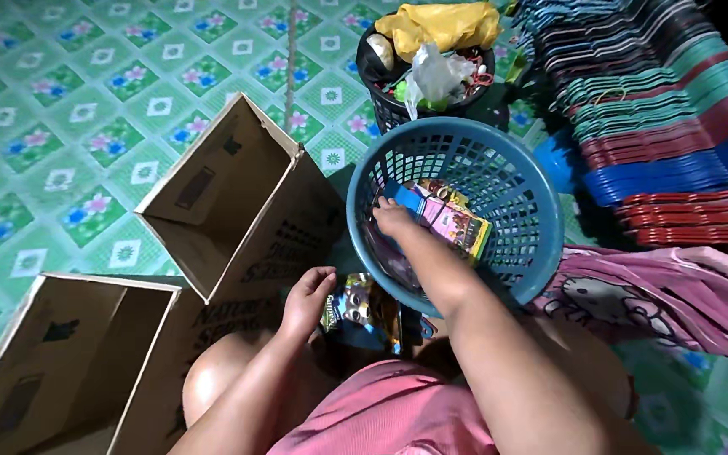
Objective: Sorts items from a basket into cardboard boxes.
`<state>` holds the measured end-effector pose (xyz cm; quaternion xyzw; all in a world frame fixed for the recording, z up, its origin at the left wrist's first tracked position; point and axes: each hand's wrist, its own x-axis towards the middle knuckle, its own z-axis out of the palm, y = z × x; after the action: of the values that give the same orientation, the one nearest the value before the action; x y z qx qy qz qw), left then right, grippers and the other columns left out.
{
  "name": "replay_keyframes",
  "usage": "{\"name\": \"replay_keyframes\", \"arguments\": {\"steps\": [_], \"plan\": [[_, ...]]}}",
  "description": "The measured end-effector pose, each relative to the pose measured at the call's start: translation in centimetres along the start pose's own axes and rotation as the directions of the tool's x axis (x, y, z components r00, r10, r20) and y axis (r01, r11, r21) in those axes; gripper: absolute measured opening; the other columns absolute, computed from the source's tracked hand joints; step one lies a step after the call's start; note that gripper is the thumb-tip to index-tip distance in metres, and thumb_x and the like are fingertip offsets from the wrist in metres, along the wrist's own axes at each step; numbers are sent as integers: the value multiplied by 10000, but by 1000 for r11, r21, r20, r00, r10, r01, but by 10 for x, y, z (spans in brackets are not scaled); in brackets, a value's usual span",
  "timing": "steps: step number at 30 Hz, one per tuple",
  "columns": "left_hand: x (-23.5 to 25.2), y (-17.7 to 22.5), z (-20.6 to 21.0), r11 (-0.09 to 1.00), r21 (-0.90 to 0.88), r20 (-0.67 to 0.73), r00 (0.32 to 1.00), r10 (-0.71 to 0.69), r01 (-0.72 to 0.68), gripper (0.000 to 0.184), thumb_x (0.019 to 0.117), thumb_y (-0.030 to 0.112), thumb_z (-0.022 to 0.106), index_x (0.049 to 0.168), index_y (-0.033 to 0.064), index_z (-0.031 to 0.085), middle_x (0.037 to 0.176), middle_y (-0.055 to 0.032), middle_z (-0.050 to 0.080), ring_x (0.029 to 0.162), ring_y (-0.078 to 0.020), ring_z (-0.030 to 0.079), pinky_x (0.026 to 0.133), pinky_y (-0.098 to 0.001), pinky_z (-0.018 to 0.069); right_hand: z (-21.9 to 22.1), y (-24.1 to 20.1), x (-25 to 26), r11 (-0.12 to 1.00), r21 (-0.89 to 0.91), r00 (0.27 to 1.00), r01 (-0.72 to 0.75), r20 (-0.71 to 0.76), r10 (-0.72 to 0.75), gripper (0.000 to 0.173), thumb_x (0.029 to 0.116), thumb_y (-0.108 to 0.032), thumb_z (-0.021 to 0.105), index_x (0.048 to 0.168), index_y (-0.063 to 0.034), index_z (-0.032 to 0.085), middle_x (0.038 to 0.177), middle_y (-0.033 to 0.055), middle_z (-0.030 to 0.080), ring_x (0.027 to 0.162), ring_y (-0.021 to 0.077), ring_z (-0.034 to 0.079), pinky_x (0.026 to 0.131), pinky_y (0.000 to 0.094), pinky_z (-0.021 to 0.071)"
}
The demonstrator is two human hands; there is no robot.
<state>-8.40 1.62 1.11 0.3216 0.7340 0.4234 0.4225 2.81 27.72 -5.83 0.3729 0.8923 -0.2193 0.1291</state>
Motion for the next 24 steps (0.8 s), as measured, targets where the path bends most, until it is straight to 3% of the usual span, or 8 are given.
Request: {"name": "replay_keyframes", "arguments": {"steps": [2,6,11,15,18,21,22,24], "plan": [[0,1,0,1000,-7,13,1000,-2,2,252,1041,221,570,1205,55,667,1094,-54,700,954,-116,685,876,-309,580,-4,1,5,998,-65,1000,15,18,-14,322,975,-37,591,1282,-52,686,1560,186,445,1411,445,424,1033,678,430],[-1,2,-1,1000,5,18,1000,-12,12,256,1042,221,567,1211,55,662,1091,-52,699,949,-109,683,873,-303,576,-14,6,3,999,-42,989,-27,142,33,411,972,-41,589,1375,-100,639,1619,203,354,1452,477,359,1044,716,397],[-2,5,1,1000,19,36,999,-25,24,251,1051,238,561,1211,73,664,1066,-42,702,938,-104,684,870,-300,574,-16,1,1,953,-300,981,33,190,25,370,927,-66,686,1297,-73,684,1612,163,387,1446,471,368,1033,714,403],[-3,2,-4,999,31,48,999,-24,23,259,1055,252,557,1209,74,666,1074,-41,699,950,-107,681,881,-311,573,-27,48,-14,960,-276,979,51,203,6,377,925,-103,705,1301,-92,675,1341,210,638,1273,466,567,995,716,450],[-6,2,-10,1000,22,45,999,-21,20,286,1059,268,544,1229,68,657,1093,-54,693,958,-119,682,881,-324,576,-44,92,-52,973,-219,974,75,227,-24,435,882,-10,704,1306,-102,664,1256,244,669,1202,498,604,964,748,456],[-7,1,-15,1000,16,25,1000,-16,15,274,1062,262,538,1223,74,655,1067,-45,695,920,-107,680,844,-302,573,-43,128,-89,985,-157,984,71,172,-44,351,858,6,719,1200,-33,651,1135,236,692,1105,466,648,942,691,494],[-7,-1,-16,1000,13,21,1000,-14,14,274,1063,266,540,1223,77,656,1066,-43,697,920,-107,681,846,-303,573,-31,146,-96,990,-119,994,76,91,-65,389,826,-4,750,1194,-48,631,1089,219,702,1050,454,670,901,686,518],[-7,-2,-17,1000,8,15,1000,-6,6,276,1062,274,546,1222,79,658,1074,-42,699,935,-106,683,863,-306,574,-9,169,-111,998,-47,998,52,-27,-53,737,747,13,816,1417,-137,547,1231,190,693,1150,463,645,950,711,501]]}}
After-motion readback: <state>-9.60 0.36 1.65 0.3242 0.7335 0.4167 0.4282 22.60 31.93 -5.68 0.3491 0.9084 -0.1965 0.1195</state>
